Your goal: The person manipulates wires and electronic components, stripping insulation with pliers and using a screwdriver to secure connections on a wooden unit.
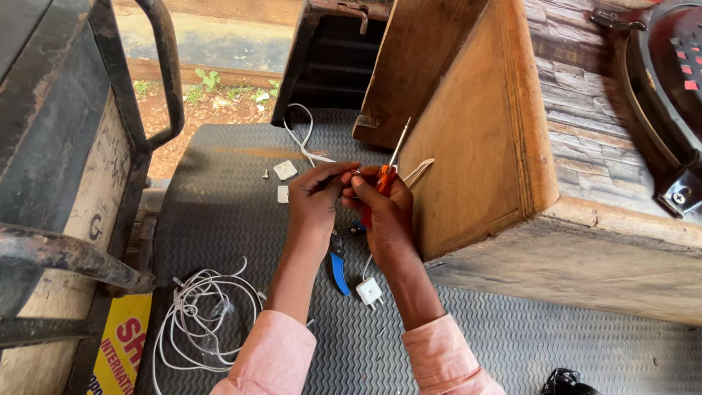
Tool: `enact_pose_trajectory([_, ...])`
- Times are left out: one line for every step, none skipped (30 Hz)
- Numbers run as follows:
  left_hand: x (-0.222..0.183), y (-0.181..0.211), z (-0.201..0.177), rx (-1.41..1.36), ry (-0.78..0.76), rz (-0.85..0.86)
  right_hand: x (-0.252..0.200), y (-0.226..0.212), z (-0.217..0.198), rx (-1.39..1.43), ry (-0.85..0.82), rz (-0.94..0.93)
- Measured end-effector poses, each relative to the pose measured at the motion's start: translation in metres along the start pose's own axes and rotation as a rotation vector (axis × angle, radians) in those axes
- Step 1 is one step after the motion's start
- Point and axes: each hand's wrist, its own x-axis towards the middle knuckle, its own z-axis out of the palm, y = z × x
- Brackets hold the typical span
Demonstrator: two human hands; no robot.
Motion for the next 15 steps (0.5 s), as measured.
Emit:
enact_pose_trajectory([0.0, 0.0, -0.002, 0.008, 0.011, 0.018, 0.0, 0.001, 0.001, 0.036, 0.0, 0.021])
enact_pose_trajectory([-0.001, 0.001, -0.003, 0.016, 0.023, 0.035, 0.001, 0.002, 0.002, 0.073, 0.001, 0.043])
enact_pose_trajectory([-0.003, 0.002, -0.004, 0.019, 0.035, 0.014, 0.002, 0.004, 0.002, 0.051, -0.006, 0.051])
enact_pose_trajectory([-0.005, 0.002, -0.005, 0.022, 0.047, -0.008, 0.003, 0.007, 0.003, 0.03, -0.013, 0.06])
enact_pose_trajectory([-0.007, 0.002, -0.006, 0.024, 0.062, -0.034, 0.003, 0.011, 0.001, 0.005, -0.017, 0.073])
enact_pose_trajectory([-0.009, 0.001, -0.007, 0.035, 0.065, -0.035, 0.005, 0.015, 0.0, 0.004, -0.025, 0.083])
enact_pose_trajectory([-0.009, 0.001, -0.009, 0.047, 0.069, -0.037, 0.006, 0.019, 0.0, 0.003, -0.032, 0.095])
enact_pose_trajectory([-0.009, 0.0, -0.011, 0.059, 0.072, -0.039, 0.007, 0.023, -0.001, 0.002, -0.04, 0.107])
enact_pose_trajectory([-0.009, -0.002, -0.014, 0.067, 0.071, -0.029, 0.007, 0.026, -0.003, 0.0, -0.063, 0.1])
enact_pose_trajectory([-0.008, -0.005, -0.017, 0.075, 0.069, -0.019, 0.008, 0.028, -0.005, -0.002, -0.087, 0.093])
enact_pose_trajectory([-0.009, -0.009, -0.019, 0.083, 0.073, -0.011, 0.006, 0.03, -0.008, -0.006, -0.113, 0.092])
enact_pose_trajectory([-0.01, -0.014, -0.019, 0.049, 0.059, 0.008, 0.003, 0.031, -0.012, -0.032, -0.102, 0.085])
enact_pose_trajectory([-0.007, -0.016, -0.022, 0.023, 0.043, 0.039, 0.003, 0.031, -0.011, -0.049, -0.099, 0.072])
enact_pose_trajectory([-0.006, -0.016, -0.025, -0.002, 0.027, 0.07, 0.003, 0.031, -0.01, -0.067, -0.096, 0.058])
enact_pose_trajectory([-0.006, -0.015, -0.027, 0.009, 0.045, 0.06, 0.003, 0.03, -0.007, -0.056, -0.102, 0.069])
